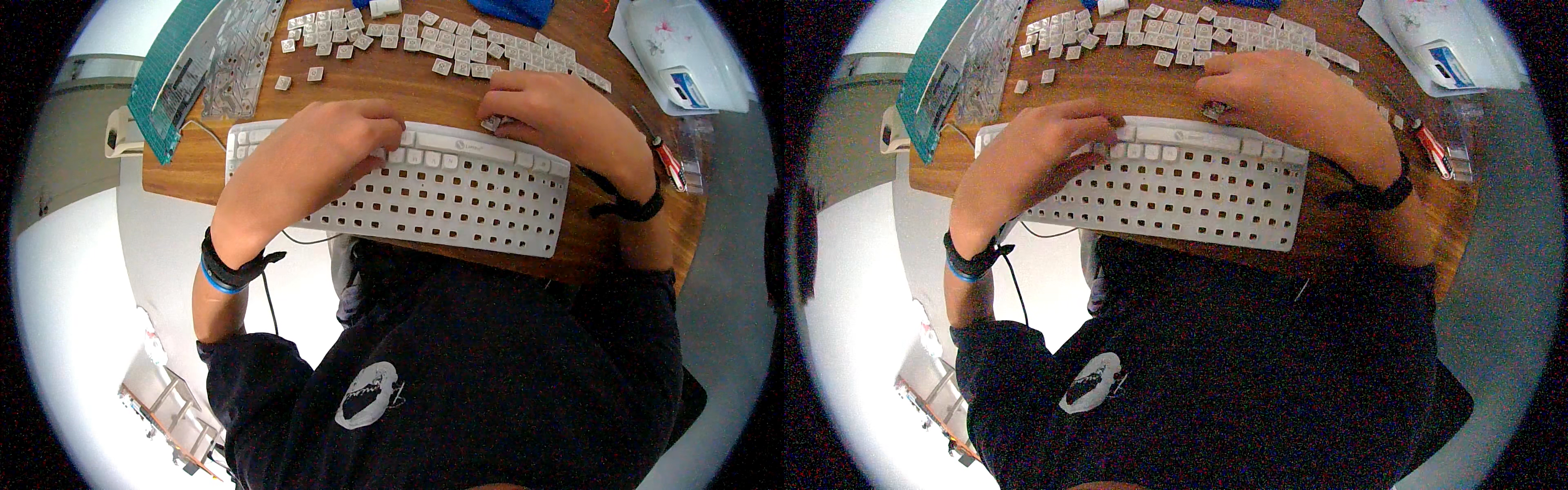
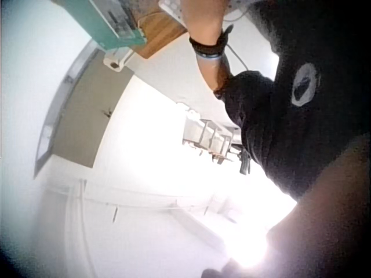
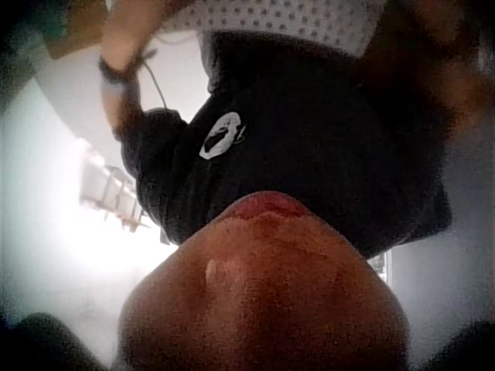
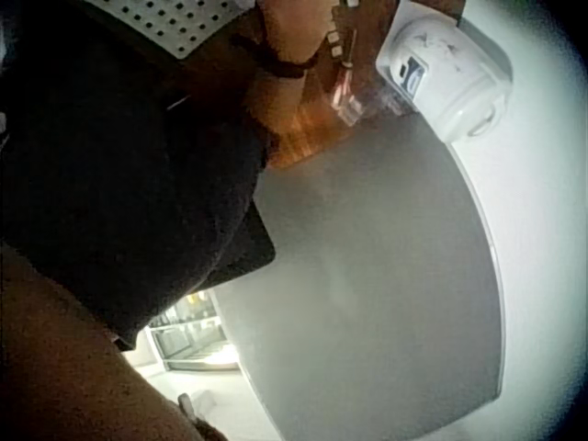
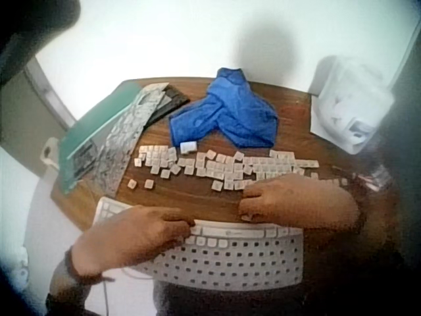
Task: The person wipes individual white keyboard keycaps with a blue cloth and then places them one by one onto a white keyboard base. The person handles the keycaps and the keyboard throughout the clip.
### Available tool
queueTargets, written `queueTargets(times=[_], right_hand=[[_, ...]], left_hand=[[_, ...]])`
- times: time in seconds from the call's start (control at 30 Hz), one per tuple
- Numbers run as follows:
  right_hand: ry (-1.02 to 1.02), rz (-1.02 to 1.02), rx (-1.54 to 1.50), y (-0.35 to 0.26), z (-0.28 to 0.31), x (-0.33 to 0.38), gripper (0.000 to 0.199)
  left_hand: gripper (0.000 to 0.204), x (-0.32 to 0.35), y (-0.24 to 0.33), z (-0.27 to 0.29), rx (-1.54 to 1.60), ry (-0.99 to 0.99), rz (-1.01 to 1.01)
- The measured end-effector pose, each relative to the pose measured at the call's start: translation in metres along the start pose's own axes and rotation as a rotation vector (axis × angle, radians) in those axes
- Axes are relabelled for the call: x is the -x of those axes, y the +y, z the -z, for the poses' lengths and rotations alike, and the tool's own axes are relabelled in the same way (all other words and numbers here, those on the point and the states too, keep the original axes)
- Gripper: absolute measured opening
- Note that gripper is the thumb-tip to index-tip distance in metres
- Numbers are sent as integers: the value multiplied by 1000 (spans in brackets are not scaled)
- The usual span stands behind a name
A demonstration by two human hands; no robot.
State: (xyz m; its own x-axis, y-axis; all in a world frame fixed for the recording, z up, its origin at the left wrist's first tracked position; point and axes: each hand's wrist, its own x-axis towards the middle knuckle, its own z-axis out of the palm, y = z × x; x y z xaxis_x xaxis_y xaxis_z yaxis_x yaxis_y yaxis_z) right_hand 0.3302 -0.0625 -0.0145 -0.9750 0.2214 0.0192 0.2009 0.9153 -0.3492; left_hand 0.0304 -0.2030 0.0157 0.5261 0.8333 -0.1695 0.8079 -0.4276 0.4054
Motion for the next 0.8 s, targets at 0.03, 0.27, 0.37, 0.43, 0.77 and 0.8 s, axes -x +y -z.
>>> queueTargets(times=[0.03, 0.27, 0.37, 0.43, 0.77, 0.8], right_hand=[[-3, 3, -6, 0, -1, 0, 22], [37, 68, 13, -16, 3, -2, 25], [17, 128, 3, -29, 2, -7, 25], [-25, 160, 14, -39, 3, -10, 20], [41, 182, 143, -60, -13, -15, 23], [53, 168, 142, -63, -15, -14, 23]], left_hand=[[30, 0, 1, -1, -15, -1, 5], [30, 7, 13, -1, -22, -19, 35], [34, 17, 19, -2, 0, -1, 30], [38, 23, 15, -11, 22, 39, 5], [23, 35, 3, -19, 119, 35, -35], [24, 35, 1, -22, 115, 58, -56]])
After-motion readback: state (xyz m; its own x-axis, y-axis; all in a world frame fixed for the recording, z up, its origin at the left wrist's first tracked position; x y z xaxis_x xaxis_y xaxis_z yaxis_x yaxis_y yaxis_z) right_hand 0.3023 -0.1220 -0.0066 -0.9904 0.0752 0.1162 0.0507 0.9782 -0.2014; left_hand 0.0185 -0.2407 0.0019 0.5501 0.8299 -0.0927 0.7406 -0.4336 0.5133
